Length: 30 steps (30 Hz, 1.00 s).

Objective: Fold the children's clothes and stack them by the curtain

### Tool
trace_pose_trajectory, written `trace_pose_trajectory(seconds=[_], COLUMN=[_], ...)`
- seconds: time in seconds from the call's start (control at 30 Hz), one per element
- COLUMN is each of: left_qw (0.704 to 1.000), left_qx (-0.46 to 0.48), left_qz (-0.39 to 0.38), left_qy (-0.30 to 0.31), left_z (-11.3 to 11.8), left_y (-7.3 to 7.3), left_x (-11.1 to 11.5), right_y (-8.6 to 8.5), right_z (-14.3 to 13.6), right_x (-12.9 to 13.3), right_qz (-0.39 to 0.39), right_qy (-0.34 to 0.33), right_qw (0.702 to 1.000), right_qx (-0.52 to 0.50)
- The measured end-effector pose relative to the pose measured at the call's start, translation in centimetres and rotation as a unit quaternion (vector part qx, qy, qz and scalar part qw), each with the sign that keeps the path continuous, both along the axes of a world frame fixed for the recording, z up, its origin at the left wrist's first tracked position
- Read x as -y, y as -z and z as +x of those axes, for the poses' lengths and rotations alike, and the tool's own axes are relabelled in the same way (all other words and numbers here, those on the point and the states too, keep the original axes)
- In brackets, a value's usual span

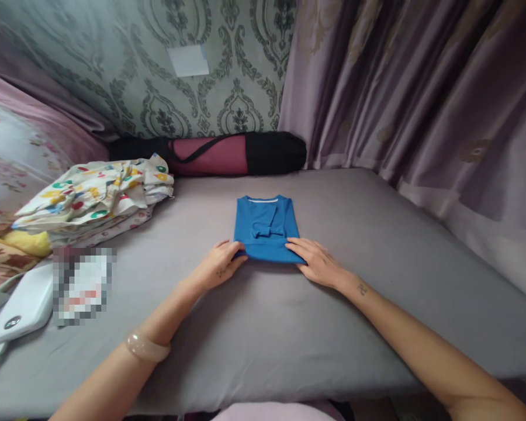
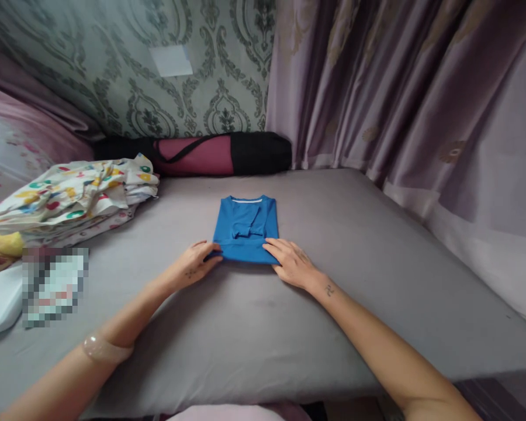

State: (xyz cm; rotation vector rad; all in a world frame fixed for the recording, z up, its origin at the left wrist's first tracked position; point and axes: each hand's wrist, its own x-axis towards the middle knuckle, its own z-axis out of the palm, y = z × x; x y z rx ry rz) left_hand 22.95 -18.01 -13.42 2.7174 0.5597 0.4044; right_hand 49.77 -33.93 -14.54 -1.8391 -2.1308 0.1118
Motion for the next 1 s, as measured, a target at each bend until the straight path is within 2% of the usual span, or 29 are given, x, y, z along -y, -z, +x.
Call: trace_pose_trajectory(seconds=[0.1,0.23,0.4,0.53,0.73,0.83,0.93,1.0], left_qw=[0.998,0.995,0.995,0.996,0.992,0.992,0.991,0.991], left_qx=[-0.026,-0.053,-0.065,-0.046,-0.066,-0.068,-0.057,-0.039], left_qz=[0.047,0.078,0.048,0.026,0.002,-0.025,-0.065,-0.104], left_qy=[0.04,0.042,0.056,0.077,0.107,0.108,0.103,0.077], left_z=[-0.5,-0.8,-0.9,-1.5,-3.0,-3.8,-4.5,-4.7], left_y=[0.1,0.3,0.3,-0.7,-2.6,-3.4,-3.9,-3.8], left_x=[0.3,0.1,-1.4,-1.6,0.6,2.2,3.4,3.8], right_y=[0.5,0.8,0.4,-0.5,-2.9,-4.1,-5.0,-5.4], right_z=[0.7,1.1,1.2,1.1,-0.1,-1.0,-1.6,-1.7], right_x=[-0.4,-0.5,-0.5,0.1,2.6,4.2,5.3,5.4], right_qz=[0.003,0.003,-0.007,-0.016,-0.031,-0.062,-0.101,-0.11], right_qy=[-0.025,-0.033,-0.036,-0.038,-0.059,-0.064,-0.061,-0.06], right_qw=[1.0,0.998,0.998,0.998,0.997,0.994,0.99,0.986], right_qx=[-0.013,-0.045,-0.053,-0.047,-0.049,-0.059,-0.081,-0.109])
